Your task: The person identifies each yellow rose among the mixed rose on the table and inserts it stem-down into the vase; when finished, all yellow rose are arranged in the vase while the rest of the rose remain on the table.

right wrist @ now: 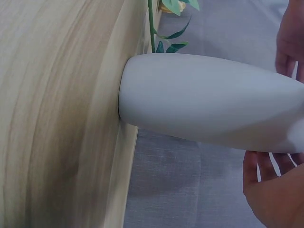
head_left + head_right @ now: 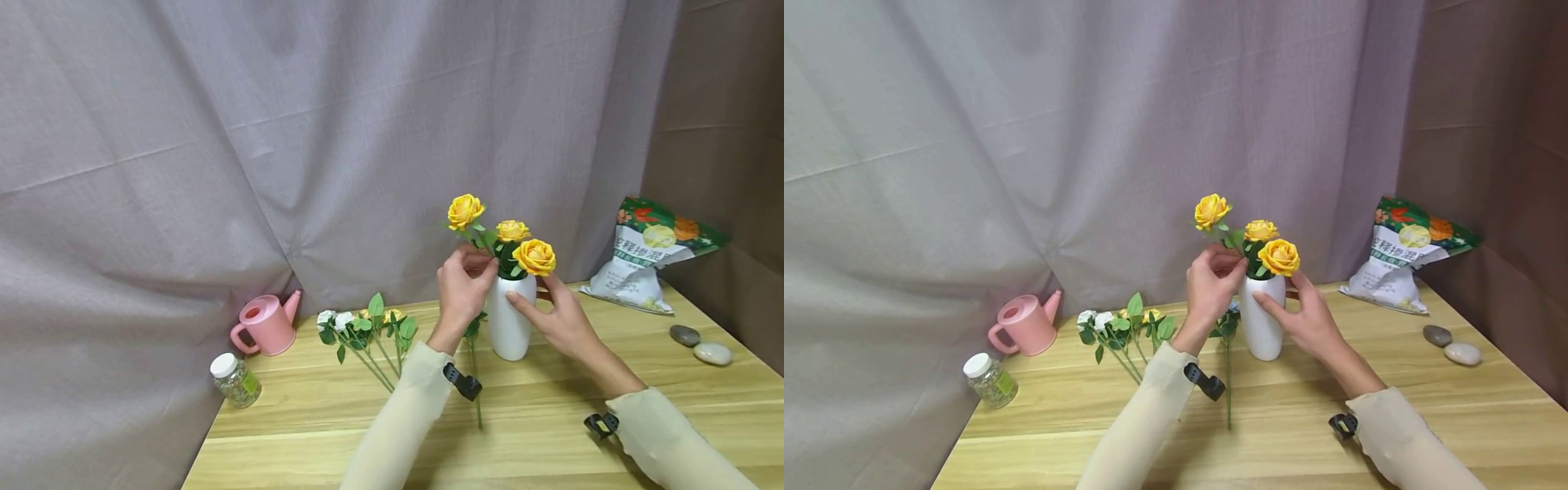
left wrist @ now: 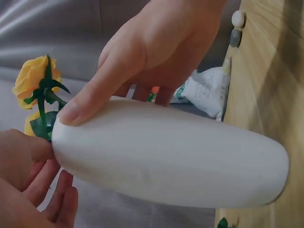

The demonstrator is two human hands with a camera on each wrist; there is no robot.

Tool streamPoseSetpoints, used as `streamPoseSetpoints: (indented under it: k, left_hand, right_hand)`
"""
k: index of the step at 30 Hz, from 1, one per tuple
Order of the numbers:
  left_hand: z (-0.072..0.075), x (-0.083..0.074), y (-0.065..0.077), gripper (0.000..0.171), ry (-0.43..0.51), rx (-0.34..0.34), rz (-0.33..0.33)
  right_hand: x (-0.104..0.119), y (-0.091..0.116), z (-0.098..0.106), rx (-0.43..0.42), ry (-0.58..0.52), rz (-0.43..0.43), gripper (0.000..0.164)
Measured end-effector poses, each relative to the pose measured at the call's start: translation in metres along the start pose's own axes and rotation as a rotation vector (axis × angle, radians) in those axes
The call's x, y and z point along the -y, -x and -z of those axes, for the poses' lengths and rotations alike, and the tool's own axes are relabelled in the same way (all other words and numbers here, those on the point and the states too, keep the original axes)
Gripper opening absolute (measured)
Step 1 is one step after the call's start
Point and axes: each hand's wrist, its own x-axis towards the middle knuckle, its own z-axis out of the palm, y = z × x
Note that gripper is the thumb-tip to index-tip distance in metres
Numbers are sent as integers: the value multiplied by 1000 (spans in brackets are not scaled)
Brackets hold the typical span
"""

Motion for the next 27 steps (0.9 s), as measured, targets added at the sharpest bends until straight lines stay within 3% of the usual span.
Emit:
streamPoseSetpoints:
  k: [3,12,21,27]
  left_hand:
    - [-1,2,2,14,-12,15,17]
    - [3,2,1,35,95,-79,0]
    - [-1,-5,-3,29,27,-55,-13]
    - [-7,-5,-6,16,4,-87,-3]
  right_hand:
    - [0,0,0,-5,8,3,64]
    - [-3,-2,-1,-15,-7,31,67]
    - [-1,0,1,1,5,-6,66]
    - [1,1,0,-3,10,-27,61]
